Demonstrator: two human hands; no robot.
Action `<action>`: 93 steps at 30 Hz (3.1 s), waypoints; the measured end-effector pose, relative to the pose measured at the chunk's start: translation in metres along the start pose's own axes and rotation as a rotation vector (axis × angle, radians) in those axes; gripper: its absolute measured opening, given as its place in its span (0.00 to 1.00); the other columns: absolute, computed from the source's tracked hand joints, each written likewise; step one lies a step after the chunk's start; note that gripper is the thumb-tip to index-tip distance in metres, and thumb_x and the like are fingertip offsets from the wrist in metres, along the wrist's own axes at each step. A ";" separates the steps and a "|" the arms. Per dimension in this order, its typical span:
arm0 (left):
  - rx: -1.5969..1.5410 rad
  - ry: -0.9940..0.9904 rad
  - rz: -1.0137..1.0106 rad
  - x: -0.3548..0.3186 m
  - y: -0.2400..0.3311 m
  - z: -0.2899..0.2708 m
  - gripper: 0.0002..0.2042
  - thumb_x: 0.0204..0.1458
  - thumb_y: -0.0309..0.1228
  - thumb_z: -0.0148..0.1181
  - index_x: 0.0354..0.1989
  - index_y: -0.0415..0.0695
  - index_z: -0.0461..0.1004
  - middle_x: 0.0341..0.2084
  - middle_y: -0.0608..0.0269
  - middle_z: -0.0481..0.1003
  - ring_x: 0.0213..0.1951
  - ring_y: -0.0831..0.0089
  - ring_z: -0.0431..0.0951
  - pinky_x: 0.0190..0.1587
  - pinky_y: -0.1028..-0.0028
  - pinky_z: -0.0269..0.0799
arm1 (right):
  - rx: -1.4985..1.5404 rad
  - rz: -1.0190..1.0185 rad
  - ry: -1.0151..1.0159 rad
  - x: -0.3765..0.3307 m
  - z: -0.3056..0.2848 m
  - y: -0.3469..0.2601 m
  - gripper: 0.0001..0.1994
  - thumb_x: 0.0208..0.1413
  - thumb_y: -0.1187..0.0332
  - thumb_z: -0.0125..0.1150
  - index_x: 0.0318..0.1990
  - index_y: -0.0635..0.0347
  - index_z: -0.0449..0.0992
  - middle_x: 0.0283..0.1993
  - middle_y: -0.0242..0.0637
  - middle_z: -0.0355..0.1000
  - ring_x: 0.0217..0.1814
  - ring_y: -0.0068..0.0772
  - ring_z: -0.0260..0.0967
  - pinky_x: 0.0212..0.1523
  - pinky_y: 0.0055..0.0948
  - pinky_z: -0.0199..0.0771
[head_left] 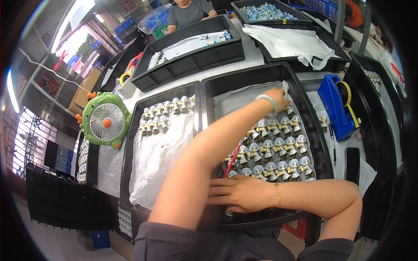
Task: The person paints small figurines with a red-handled brush, applying gold details to the hair and accessories. They handle the figurines one by one, rotating them to access different angles, and occasionally use tweezers for precision. Finished figurines are placed into a black tray lined with white paper.
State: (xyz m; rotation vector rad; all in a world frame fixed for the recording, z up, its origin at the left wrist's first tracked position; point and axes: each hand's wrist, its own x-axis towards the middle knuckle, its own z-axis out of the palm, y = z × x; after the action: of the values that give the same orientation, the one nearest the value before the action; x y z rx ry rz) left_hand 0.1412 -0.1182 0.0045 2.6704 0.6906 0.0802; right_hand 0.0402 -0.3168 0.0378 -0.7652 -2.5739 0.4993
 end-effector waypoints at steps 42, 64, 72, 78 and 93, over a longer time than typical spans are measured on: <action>-0.840 0.306 0.127 -0.338 -0.086 -0.110 0.36 0.32 0.23 0.63 0.54 0.51 0.54 0.48 0.56 0.61 0.45 0.65 0.66 0.46 0.71 0.59 | 0.075 0.095 -0.151 0.018 -0.016 -0.004 0.27 0.42 0.66 0.62 0.55 0.43 0.64 0.60 0.28 0.57 0.62 0.34 0.53 0.50 0.33 0.63; -0.745 0.750 -0.256 -0.333 -0.139 -0.143 0.22 0.42 0.37 0.62 0.45 0.43 0.69 0.31 0.62 0.73 0.33 0.77 0.68 0.36 0.75 0.63 | 0.104 0.100 -0.144 0.015 -0.015 -0.003 0.28 0.41 0.66 0.63 0.54 0.42 0.65 0.60 0.27 0.57 0.63 0.33 0.52 0.51 0.32 0.62; -0.018 0.373 -0.265 -0.281 -0.221 -0.119 0.34 0.31 0.31 0.66 0.51 0.46 0.59 0.45 0.57 0.68 0.49 0.62 0.68 0.52 0.64 0.61 | 0.078 0.065 -0.129 0.015 -0.016 -0.003 0.27 0.43 0.66 0.62 0.54 0.44 0.64 0.61 0.29 0.56 0.64 0.34 0.51 0.52 0.33 0.62; 0.148 0.119 -0.362 -0.266 -0.229 -0.116 0.34 0.31 0.37 0.66 0.54 0.51 0.62 0.49 0.59 0.67 0.55 0.61 0.61 0.57 0.64 0.52 | 0.056 0.057 -0.109 0.010 -0.013 -0.003 0.27 0.44 0.64 0.61 0.56 0.45 0.62 0.62 0.29 0.55 0.65 0.33 0.49 0.52 0.33 0.61; 0.282 0.174 0.059 -0.165 -0.065 -0.079 0.13 0.46 0.29 0.50 0.42 0.45 0.73 0.35 0.58 0.75 0.42 0.62 0.71 0.47 0.60 0.62 | 0.066 0.030 -0.027 0.001 -0.005 -0.001 0.28 0.44 0.65 0.61 0.56 0.47 0.62 0.64 0.29 0.52 0.67 0.32 0.46 0.49 0.32 0.63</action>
State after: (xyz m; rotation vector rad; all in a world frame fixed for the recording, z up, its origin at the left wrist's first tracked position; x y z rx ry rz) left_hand -0.0453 -0.1171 0.0599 2.9810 0.7228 0.2506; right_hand 0.0416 -0.3162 0.0422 -0.7803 -2.5605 0.6054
